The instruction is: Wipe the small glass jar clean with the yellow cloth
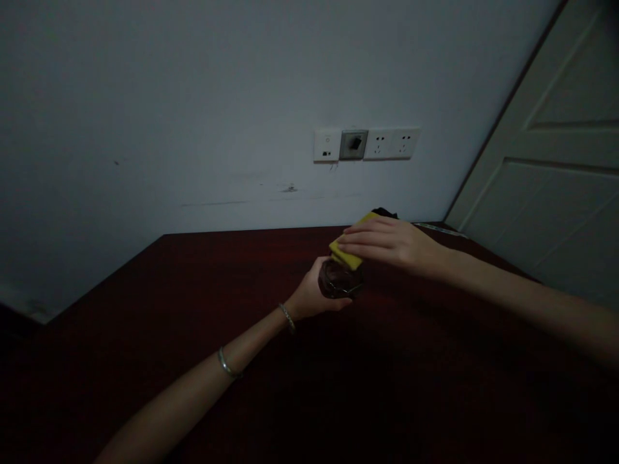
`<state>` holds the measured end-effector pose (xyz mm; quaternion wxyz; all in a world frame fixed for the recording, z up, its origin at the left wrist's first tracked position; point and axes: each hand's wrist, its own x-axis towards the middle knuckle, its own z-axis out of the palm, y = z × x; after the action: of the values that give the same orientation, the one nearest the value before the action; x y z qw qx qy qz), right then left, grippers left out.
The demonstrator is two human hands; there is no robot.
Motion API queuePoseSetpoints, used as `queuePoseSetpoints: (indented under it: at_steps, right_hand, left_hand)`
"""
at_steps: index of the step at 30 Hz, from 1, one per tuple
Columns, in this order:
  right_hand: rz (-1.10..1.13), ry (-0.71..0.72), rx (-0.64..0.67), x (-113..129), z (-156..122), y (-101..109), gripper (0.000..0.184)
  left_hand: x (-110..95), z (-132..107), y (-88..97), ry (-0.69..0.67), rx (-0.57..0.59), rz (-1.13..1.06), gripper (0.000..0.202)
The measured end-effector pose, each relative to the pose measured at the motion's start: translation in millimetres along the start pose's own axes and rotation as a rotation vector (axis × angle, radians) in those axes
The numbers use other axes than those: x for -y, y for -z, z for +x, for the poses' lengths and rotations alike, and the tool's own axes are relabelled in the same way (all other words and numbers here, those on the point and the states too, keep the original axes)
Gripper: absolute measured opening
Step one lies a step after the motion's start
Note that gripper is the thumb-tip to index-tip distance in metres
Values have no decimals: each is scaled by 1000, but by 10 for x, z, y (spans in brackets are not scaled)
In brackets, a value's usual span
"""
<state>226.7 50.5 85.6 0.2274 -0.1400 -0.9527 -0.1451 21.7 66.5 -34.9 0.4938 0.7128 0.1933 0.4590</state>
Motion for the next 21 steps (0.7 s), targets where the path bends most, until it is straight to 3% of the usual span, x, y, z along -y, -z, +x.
queuePoseSetpoints:
  at_steps: [3,6,13,21]
  right_hand:
    - [-199,351,162,29,142,68,32]
    - [-266,503,241,15,196,55,32]
    - [-176,549,412,-65,246,-7,31]
    - [-174,699,485,-65,361,58,33]
  left_hand:
    - [24,-7,-2,-33,38,-9,78]
    - [42,-13,10,-21,36,4,74]
    - [32,3,2,18,4,-71,74]
    - [44,8,-35,30,53,-122,72]
